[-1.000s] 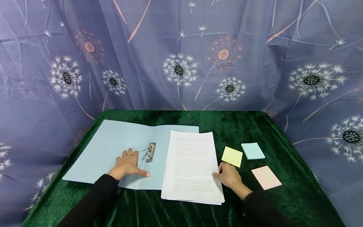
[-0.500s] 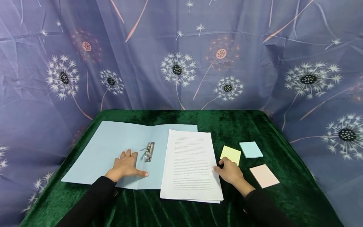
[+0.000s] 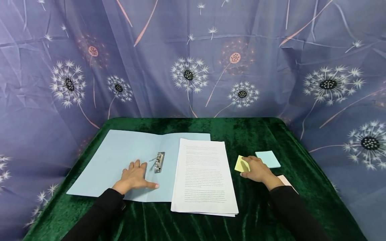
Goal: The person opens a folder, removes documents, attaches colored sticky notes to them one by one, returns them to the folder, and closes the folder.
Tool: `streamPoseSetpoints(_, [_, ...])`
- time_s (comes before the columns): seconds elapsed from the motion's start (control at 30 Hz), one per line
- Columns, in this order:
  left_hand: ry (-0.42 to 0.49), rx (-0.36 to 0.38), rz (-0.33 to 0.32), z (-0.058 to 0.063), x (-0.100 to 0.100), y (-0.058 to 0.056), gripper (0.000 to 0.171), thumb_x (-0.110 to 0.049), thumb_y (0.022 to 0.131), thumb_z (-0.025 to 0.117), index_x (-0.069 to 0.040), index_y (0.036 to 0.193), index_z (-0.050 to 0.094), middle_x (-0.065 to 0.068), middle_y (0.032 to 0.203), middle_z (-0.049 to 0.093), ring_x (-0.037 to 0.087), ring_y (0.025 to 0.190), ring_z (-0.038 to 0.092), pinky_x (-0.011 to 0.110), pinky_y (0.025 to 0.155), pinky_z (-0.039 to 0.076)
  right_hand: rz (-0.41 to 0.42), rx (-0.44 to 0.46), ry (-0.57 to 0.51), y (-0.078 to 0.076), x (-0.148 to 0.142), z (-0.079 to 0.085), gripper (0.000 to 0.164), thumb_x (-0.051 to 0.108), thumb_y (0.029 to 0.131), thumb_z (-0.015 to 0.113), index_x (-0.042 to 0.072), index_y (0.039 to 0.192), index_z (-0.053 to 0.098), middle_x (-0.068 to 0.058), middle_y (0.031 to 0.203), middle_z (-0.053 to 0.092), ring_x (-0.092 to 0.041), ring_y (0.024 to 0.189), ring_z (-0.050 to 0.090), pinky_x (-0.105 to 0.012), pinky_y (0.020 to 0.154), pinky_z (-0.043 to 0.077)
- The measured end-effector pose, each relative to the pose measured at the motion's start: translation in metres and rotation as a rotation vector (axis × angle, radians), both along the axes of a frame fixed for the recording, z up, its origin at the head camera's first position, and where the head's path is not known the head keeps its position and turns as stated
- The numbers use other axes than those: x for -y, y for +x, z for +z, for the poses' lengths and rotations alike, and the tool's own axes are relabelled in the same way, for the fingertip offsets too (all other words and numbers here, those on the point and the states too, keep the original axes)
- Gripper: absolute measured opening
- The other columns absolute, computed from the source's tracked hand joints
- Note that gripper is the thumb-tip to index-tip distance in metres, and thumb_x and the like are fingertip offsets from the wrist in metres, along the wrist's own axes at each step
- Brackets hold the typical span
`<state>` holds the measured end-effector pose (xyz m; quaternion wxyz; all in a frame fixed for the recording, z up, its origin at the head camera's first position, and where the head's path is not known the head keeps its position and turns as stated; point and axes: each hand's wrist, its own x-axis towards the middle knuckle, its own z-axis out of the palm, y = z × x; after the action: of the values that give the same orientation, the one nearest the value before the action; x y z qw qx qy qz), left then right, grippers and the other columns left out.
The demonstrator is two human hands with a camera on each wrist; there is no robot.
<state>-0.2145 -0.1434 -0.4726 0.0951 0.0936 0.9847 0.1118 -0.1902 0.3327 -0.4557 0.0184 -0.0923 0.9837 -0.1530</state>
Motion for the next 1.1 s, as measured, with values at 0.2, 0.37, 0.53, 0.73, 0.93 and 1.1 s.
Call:
streamPoseSetpoints(0.2, [0.001,0.002,0.002,-0.001,0.000,0.000,0.118,-0.069,0.062,0.085,0.006,0.145,0.048,0.036,0.150,0.038,0.053,0.136,0.039,0.070,0.099,0.039,-0.021,0.070,0.063,-0.005,-0.010,-0.011,0.078,0.035,0.079,0.080,-0.008,0.138,0.054,-0.044,0.139,0.048,-0.063,0.123,0.048,-0.072,0.086,0.045])
streamPoseSetpoints(0.37, [0.000,-0.008,0.003,-0.002,0.000,-0.001,0.118,-0.069,0.062,0.085,0.006,0.145,0.048,0.036,0.150,0.039,0.053,0.136,0.039,0.070,0.100,0.039,-0.010,0.016,0.059,-0.008,-0.012,-0.014,0.069,0.034,0.078,0.081,-0.006,0.131,0.061,-0.036,0.125,0.058,-0.051,0.104,0.058,-0.063,0.076,0.048])
streamPoseSetpoints(0.53, [-0.012,-0.019,0.002,-0.002,-0.001,-0.002,0.113,-0.070,0.062,0.085,0.003,0.142,0.052,0.034,0.147,0.042,0.054,0.135,0.040,0.070,0.099,0.039,-0.016,-0.035,0.027,-0.011,-0.013,-0.017,0.065,0.033,0.073,0.085,-0.004,0.123,0.065,-0.029,0.110,0.063,-0.041,0.091,0.058,-0.054,0.070,0.048])
streamPoseSetpoints(0.73, [-0.025,-0.027,0.000,-0.001,-0.002,0.000,0.110,-0.069,0.063,0.084,0.002,0.141,0.054,0.034,0.146,0.042,0.055,0.136,0.039,0.071,0.099,0.039,-0.051,-0.023,0.043,-0.012,-0.012,-0.018,0.071,0.036,0.071,0.083,-0.003,0.125,0.062,-0.026,0.105,0.062,-0.037,0.088,0.059,-0.053,0.067,0.046])
streamPoseSetpoints(0.93, [-0.038,-0.042,-0.007,0.003,-0.003,0.004,0.108,-0.068,0.063,0.085,0.001,0.139,0.056,0.035,0.148,0.042,0.058,0.139,0.036,0.074,0.103,0.036,-0.080,-0.017,0.058,-0.009,-0.009,-0.016,0.070,0.038,0.073,0.081,-0.003,0.126,0.061,-0.029,0.111,0.061,-0.039,0.091,0.059,-0.056,0.069,0.046])
streamPoseSetpoints(1.1, [-0.042,-0.055,-0.014,0.004,-0.004,0.007,0.105,-0.067,0.064,0.085,0.001,0.139,0.057,0.036,0.151,0.040,0.060,0.141,0.033,0.076,0.105,0.032,-0.109,-0.038,0.093,-0.009,-0.007,-0.019,0.070,0.040,0.076,0.080,-0.003,0.127,0.060,-0.030,0.110,0.062,-0.041,0.091,0.059,-0.057,0.069,0.046])
